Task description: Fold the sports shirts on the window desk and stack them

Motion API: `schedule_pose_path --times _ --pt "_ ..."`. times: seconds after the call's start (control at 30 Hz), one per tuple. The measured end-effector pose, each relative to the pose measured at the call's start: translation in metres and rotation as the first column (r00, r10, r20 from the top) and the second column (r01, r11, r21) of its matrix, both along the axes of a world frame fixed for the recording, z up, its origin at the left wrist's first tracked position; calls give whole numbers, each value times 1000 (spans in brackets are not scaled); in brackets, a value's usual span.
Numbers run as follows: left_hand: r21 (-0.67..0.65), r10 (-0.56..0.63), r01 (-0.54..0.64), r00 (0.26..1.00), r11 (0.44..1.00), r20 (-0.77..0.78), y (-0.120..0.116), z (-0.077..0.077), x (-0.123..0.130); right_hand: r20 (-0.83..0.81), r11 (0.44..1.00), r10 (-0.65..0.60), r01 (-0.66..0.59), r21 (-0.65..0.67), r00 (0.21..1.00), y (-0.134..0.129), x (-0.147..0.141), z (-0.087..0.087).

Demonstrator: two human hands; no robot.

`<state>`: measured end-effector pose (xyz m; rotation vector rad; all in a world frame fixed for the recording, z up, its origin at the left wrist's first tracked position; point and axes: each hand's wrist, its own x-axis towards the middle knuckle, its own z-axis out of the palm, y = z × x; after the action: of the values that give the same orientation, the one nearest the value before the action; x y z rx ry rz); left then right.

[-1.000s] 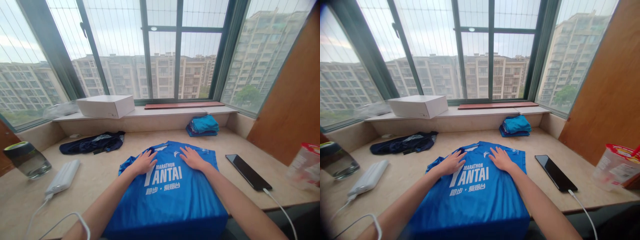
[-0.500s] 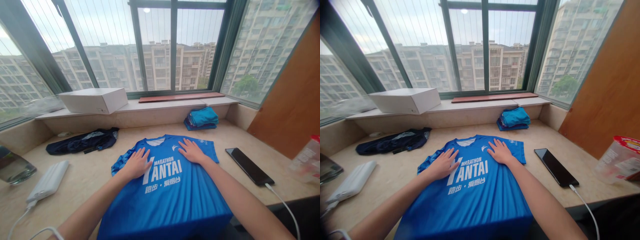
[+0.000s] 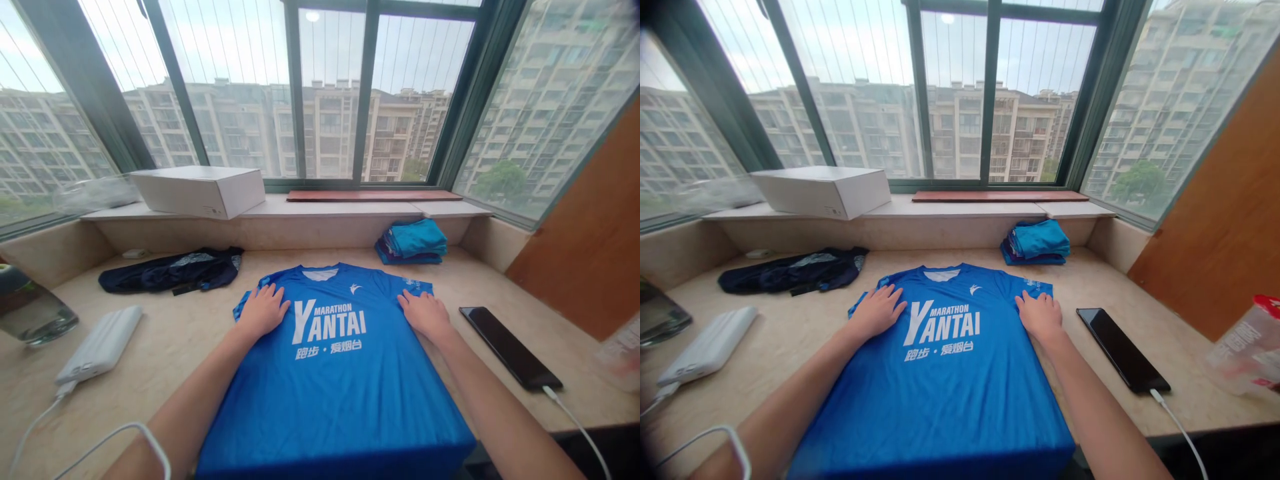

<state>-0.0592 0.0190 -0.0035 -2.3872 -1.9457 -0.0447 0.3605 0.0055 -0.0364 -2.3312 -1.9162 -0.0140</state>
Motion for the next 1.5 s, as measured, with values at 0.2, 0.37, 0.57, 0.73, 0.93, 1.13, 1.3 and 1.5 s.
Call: schedule_pose_path --times 0.2,0.37,0.57,0.73,0.93,1.13,1.3,1.5 --pt "-94 71 -66 996 993 51 0 -1 -29 -61 999 34 -33 21 998 5 -13 7" --pt "-91 71 -65 996 994 62 2 0 -30 -20 904 360 -344 256 933 5 -40 19" --pt "-53 67 -64 997 997 47 -2 1 -29 -188 710 701 -650 271 687 -4 -58 21" --pt "16 88 -88 996 996 -7 -8 8 -30 -145 838 537 -505 209 831 -7 -47 17" --pt "-48 100 -103 993 993 -66 -9 9 -34 -92 899 430 -418 130 898 -6 -48 17" --pt "-49 88 -90 996 995 -31 -6 2 -36 -329 914 397 -334 231 857 -3 -51 14" --pt "-36 89 -89 996 995 13 -6 0 -38 -816 905 155 252 344 557 19 -37 15" --pt "-18 84 -83 996 996 39 -6 -1 -39 -914 767 57 569 297 401 26 5 19"
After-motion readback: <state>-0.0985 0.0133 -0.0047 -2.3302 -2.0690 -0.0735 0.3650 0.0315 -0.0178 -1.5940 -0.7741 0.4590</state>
